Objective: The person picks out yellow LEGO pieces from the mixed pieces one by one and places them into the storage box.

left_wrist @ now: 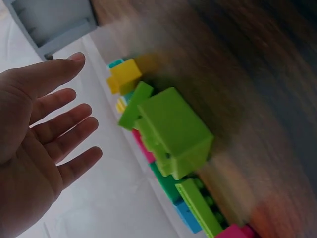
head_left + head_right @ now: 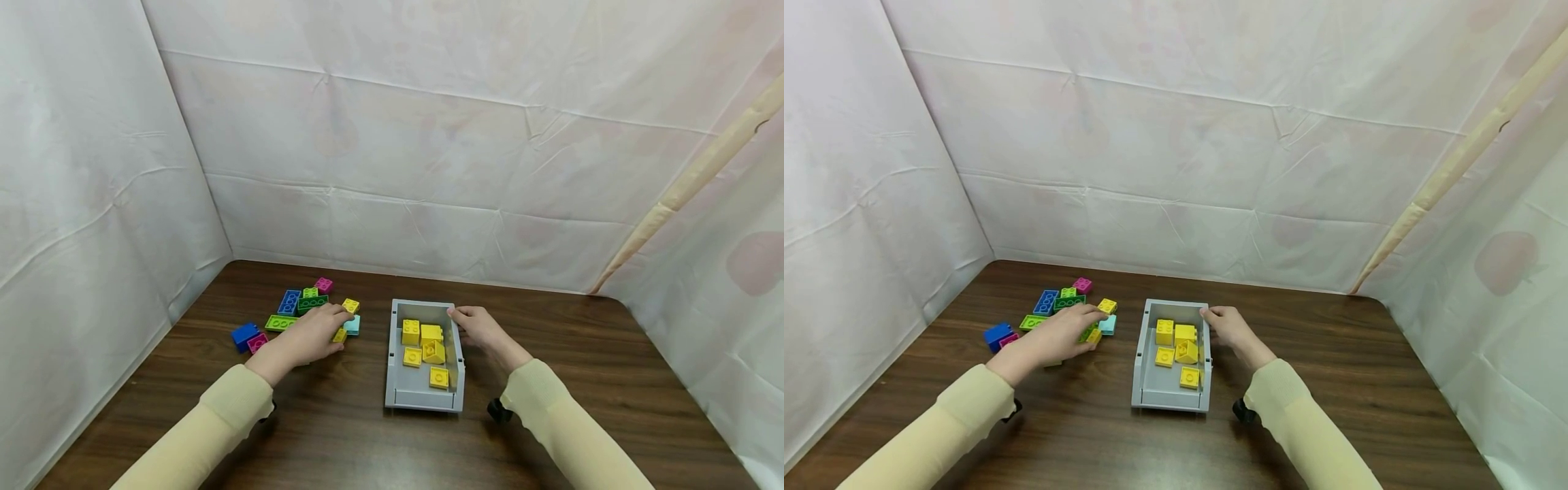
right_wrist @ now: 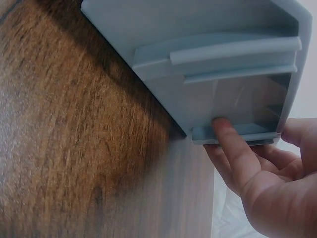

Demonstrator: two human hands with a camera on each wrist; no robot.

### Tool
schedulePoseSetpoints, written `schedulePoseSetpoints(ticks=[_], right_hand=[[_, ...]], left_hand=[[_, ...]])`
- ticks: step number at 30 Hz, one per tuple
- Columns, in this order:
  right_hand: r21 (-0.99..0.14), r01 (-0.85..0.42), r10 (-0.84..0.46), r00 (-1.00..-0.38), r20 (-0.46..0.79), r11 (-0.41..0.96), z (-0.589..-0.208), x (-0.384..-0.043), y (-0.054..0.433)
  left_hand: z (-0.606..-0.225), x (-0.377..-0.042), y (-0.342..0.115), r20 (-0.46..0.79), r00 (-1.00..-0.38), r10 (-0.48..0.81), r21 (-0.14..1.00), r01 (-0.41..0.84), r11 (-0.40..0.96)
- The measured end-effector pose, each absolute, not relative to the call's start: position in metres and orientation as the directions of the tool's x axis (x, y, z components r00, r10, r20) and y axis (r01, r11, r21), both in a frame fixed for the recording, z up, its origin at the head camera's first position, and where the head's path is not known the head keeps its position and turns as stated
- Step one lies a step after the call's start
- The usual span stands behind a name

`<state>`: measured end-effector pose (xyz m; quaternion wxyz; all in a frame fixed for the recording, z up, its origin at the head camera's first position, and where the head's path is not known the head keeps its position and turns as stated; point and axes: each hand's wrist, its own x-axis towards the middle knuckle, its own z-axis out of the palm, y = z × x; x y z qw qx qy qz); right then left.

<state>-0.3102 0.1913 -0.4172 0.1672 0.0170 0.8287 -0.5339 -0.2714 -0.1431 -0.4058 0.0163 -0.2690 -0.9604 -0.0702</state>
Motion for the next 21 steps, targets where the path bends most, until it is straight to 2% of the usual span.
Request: schedulePoseSetpoints(ticks=[21], right_hand=[[-0.872,0.207,-0.145,-0.943,-0.298,0.444,-0.416,-0.308,0.193]], left_hand=[[-0.424,-0.290,-0.145,0.026,-0.818,0.574,0.038,0.575,0.818]])
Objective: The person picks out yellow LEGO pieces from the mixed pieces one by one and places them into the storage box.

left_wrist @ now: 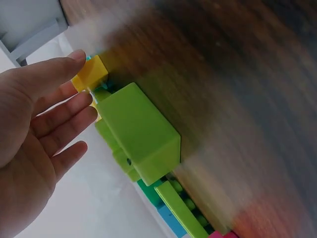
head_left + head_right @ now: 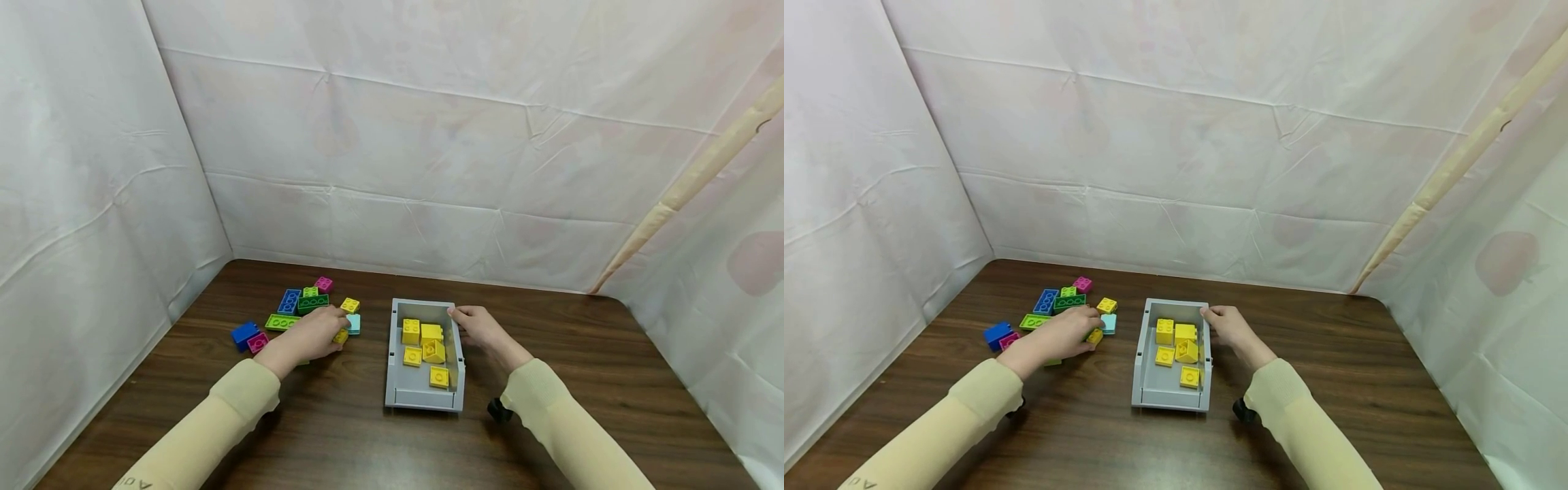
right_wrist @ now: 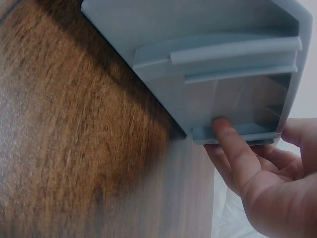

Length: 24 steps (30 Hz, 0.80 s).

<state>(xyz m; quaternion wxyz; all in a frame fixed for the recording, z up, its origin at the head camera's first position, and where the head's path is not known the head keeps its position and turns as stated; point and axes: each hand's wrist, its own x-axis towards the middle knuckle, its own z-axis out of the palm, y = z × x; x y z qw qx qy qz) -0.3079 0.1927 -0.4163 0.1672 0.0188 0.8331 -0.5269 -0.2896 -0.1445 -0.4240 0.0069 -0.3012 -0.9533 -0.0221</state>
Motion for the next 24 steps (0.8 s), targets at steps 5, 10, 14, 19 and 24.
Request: schedulePoseSetpoints(ticks=[5,10,14,19,24], right_hand=[[-0.869,0.206,-0.145,-0.943,-0.299,0.450,-0.4164,-0.3066,0.1923],[-0.875,0.198,-0.149,-0.945,-0.290,0.441,-0.4158,-0.3056,0.1916],[-0.880,0.189,-0.159,-0.946,-0.281,0.435,-0.4154,-0.3051,0.1916],[-0.879,0.192,-0.156,-0.946,-0.284,0.436,-0.4166,-0.3052,0.1916],[-0.879,0.193,-0.155,-0.946,-0.285,0.436,-0.4169,-0.3046,0.1913]], left_hand=[[-0.4251,-0.2903,-0.1432,0.022,-0.813,0.583,0.026,0.583,0.812],[-0.4254,-0.2915,-0.1424,0.003,-0.819,0.573,0.016,0.573,0.819],[-0.4243,-0.2914,-0.1423,-0.006,-0.821,0.571,0.011,0.571,0.821],[-0.4230,-0.2909,-0.1420,-0.006,-0.816,0.578,0.014,0.578,0.816],[-0.4219,-0.2899,-0.1416,-0.009,-0.814,0.580,0.012,0.580,0.814]])
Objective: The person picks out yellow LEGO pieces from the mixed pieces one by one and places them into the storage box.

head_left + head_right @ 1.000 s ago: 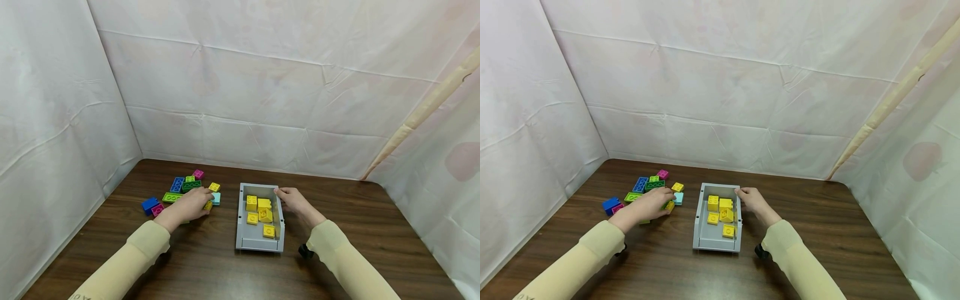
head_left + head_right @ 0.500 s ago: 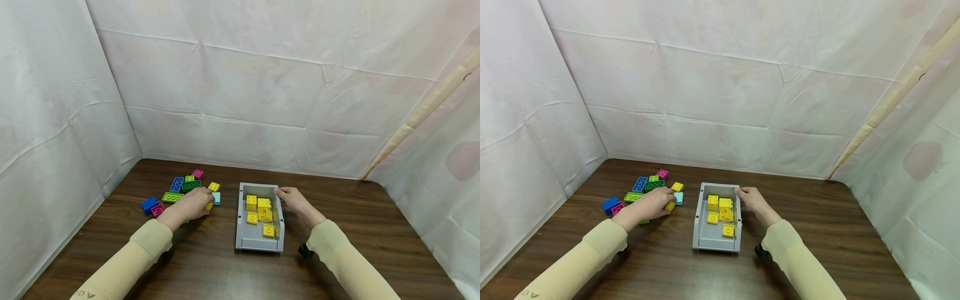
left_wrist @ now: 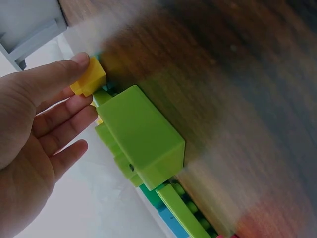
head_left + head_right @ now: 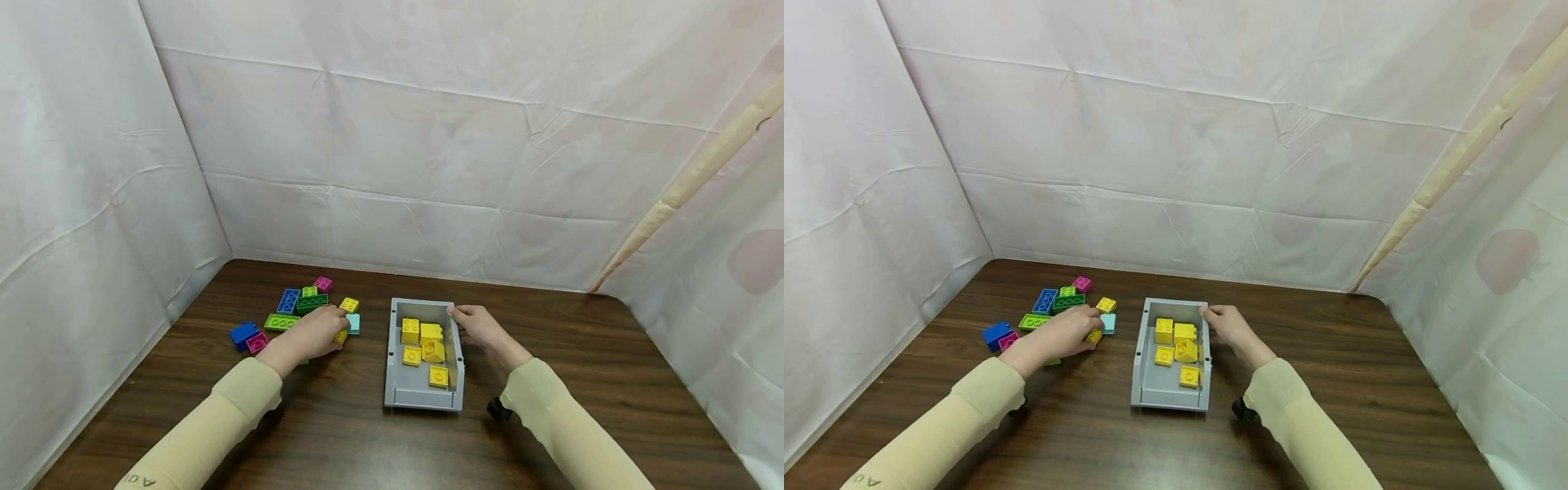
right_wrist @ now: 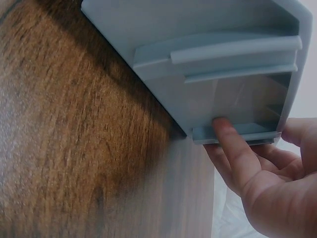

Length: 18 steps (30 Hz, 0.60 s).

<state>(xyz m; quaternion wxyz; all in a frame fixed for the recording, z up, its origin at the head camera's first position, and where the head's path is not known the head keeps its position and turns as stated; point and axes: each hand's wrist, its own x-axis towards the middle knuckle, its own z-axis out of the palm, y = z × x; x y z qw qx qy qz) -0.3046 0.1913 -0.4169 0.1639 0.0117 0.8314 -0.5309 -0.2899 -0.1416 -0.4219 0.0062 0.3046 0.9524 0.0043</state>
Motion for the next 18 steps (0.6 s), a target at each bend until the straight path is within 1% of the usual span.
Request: schedulePoseSetpoints(ticks=[7,18], right_hand=[[-0.882,0.190,-0.156,-0.947,-0.281,0.432,-0.4151,-0.3037,0.1909],[-0.882,0.197,-0.163,-0.943,-0.290,0.429,-0.4146,-0.3054,0.1906]], left_hand=[[-0.4203,-0.2894,-0.1431,0.018,-0.799,0.601,-0.002,0.601,0.799],[-0.4128,-0.2845,-0.1404,0.011,-0.809,0.588,0.017,0.588,0.809]])
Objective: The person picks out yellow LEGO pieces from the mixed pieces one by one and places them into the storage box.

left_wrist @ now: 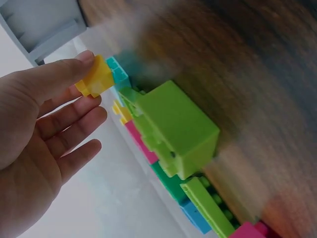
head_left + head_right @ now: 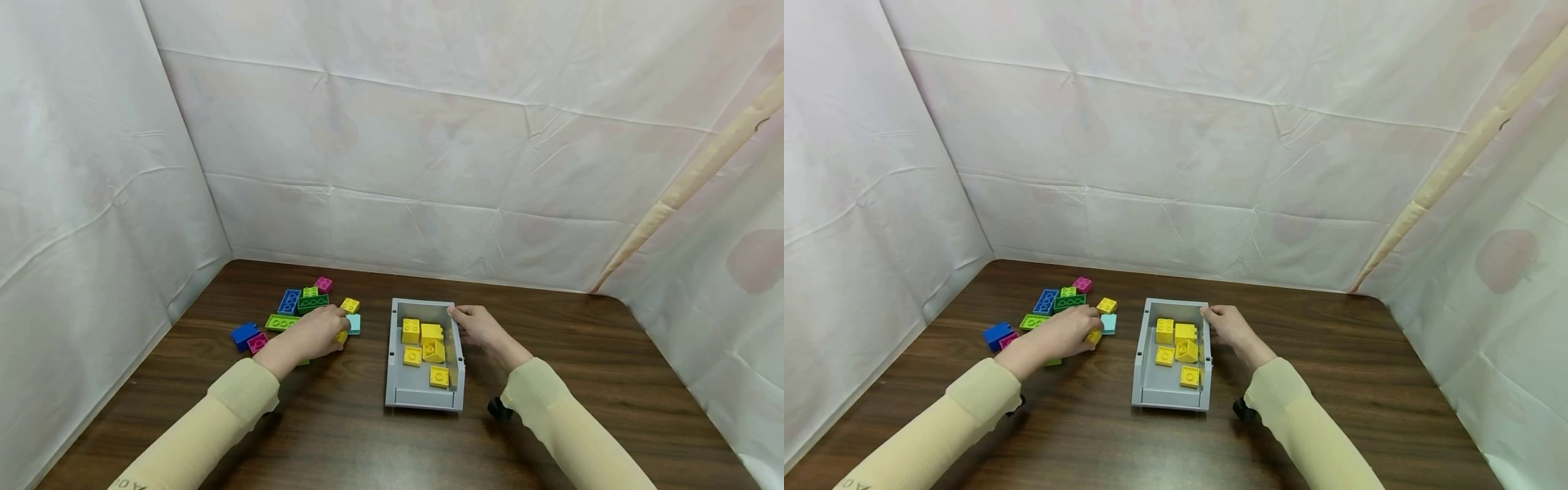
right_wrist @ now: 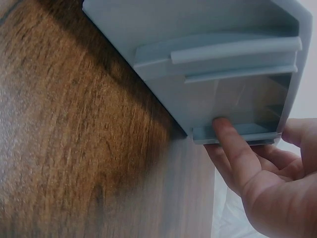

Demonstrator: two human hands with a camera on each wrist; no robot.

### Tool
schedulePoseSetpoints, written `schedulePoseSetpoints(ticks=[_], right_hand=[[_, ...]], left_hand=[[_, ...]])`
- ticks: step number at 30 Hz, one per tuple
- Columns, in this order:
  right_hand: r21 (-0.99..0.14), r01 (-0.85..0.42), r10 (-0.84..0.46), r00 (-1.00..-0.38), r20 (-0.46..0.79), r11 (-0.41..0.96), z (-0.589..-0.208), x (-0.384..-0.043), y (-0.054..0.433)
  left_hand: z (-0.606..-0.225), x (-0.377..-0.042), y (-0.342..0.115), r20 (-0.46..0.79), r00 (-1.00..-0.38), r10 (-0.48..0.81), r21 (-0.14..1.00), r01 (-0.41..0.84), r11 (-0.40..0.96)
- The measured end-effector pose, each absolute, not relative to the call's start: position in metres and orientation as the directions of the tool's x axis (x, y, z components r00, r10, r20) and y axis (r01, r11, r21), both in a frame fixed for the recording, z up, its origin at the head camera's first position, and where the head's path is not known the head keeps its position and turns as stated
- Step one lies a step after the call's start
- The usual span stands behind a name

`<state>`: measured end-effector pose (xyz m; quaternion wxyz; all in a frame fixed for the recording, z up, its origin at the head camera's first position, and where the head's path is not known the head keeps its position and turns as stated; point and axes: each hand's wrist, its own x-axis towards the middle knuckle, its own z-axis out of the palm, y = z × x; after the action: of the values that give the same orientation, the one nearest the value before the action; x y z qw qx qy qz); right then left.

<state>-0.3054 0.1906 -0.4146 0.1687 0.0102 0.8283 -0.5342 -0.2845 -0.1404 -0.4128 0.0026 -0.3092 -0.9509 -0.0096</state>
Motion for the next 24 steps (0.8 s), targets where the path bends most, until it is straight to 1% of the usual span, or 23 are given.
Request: schedulePoseSetpoints(ticks=[13,24], right_hand=[[-0.876,0.205,-0.150,-0.943,-0.296,0.437,-0.412,-0.306,0.190],[-0.879,0.189,-0.167,-0.943,-0.286,0.438,-0.413,-0.305,0.192]], left_hand=[[-0.395,-0.272,-0.131,0.072,-0.792,0.606,0.016,0.609,0.793],[-0.380,-0.264,-0.122,0.061,-0.776,0.628,-0.011,0.628,0.778]])
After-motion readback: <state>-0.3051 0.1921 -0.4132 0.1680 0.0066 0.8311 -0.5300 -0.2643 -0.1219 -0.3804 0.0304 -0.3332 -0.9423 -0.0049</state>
